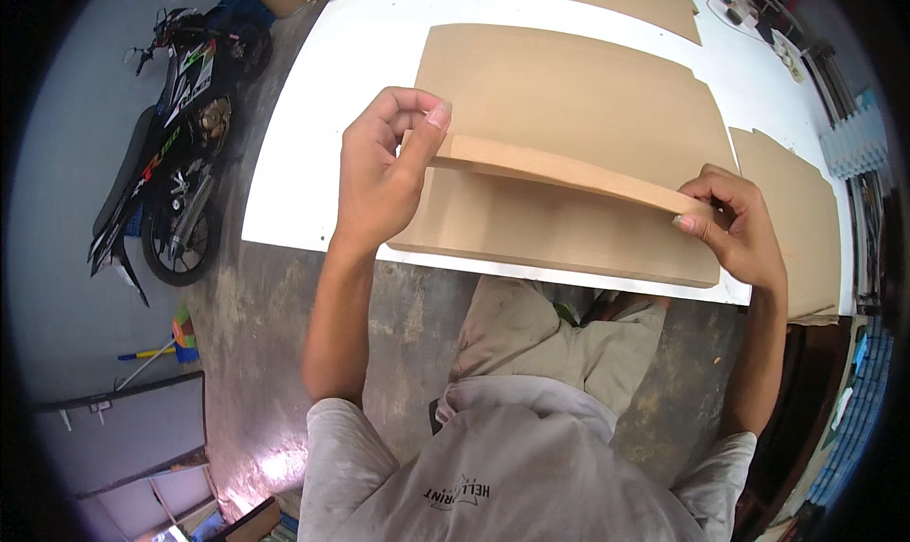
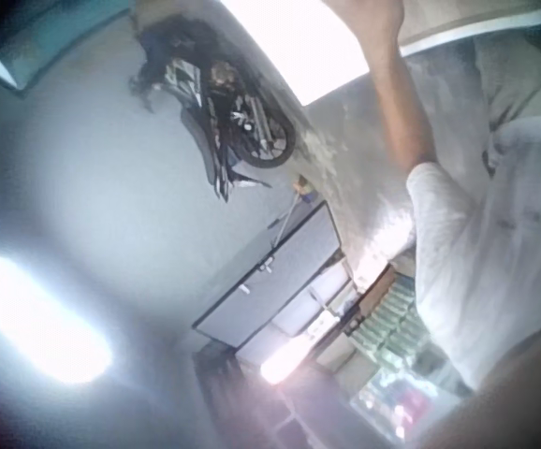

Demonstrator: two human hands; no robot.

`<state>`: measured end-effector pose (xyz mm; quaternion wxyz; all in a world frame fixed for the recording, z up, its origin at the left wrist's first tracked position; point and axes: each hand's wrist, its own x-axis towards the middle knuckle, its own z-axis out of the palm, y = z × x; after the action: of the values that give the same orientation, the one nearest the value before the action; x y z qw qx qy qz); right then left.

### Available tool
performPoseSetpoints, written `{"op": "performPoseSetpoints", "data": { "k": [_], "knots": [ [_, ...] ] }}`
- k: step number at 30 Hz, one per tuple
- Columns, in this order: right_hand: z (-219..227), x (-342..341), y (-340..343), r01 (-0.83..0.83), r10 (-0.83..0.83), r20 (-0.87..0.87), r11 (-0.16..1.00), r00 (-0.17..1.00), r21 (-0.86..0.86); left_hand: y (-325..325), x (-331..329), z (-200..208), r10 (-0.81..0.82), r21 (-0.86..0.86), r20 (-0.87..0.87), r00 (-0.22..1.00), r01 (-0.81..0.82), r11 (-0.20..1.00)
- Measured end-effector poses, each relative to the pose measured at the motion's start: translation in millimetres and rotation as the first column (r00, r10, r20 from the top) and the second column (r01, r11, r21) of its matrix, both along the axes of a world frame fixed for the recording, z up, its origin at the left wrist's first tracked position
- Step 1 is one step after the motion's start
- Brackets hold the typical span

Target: The person repeatedly folds rectangular cardboard sheets in half on a white table, pressing the crease with both hands and stacking the folded pieces. The person handles each sheet one at a time and places the finished folds into a growing stack.

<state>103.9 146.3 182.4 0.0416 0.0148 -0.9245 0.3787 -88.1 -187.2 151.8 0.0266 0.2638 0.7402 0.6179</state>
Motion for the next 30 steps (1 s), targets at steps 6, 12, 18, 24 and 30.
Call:
{"op": "performPoseSetpoints", "data": {
  "k": [6,12,18,24,30],
  "knots": [
    [1.1,2.3,58.6,0.141,-0.132,-0.158,0.989,0.979,0.045,16.6,0.6,2.6,0.117,0.156,-0.219,0.969,-0.084,0.984],
    [62.5,4.6,200.7,0.753,-0.802,-0.285,0.594,0.525,-0.285,8.5,-13.2,-38.7,0.132,-0.006,-0.199,0.971,-0.135,0.991],
    [115.3,121.2,233.0,0.820,-0.396,-0.918,0.531,0.018,-0.213,-15.5,11.4,-105.7,0.085,-0.207,-0.107,0.991,-0.106,0.973],
    [23.6,184.6,224.2,0.747,-0.209,-0.825,0.579,0.524,0.328,-17.9,31.9,-145.2,-0.038,-0.310,-0.263,0.964,-0.047,0.950],
    [-133.1,262.4,277.2,0.447,-0.546,-0.098,0.555,0.832,0.702,-13.1,33.0,-151.5,-0.052,-0.410,-0.326,0.944,-0.092,0.907]
  ]
}}
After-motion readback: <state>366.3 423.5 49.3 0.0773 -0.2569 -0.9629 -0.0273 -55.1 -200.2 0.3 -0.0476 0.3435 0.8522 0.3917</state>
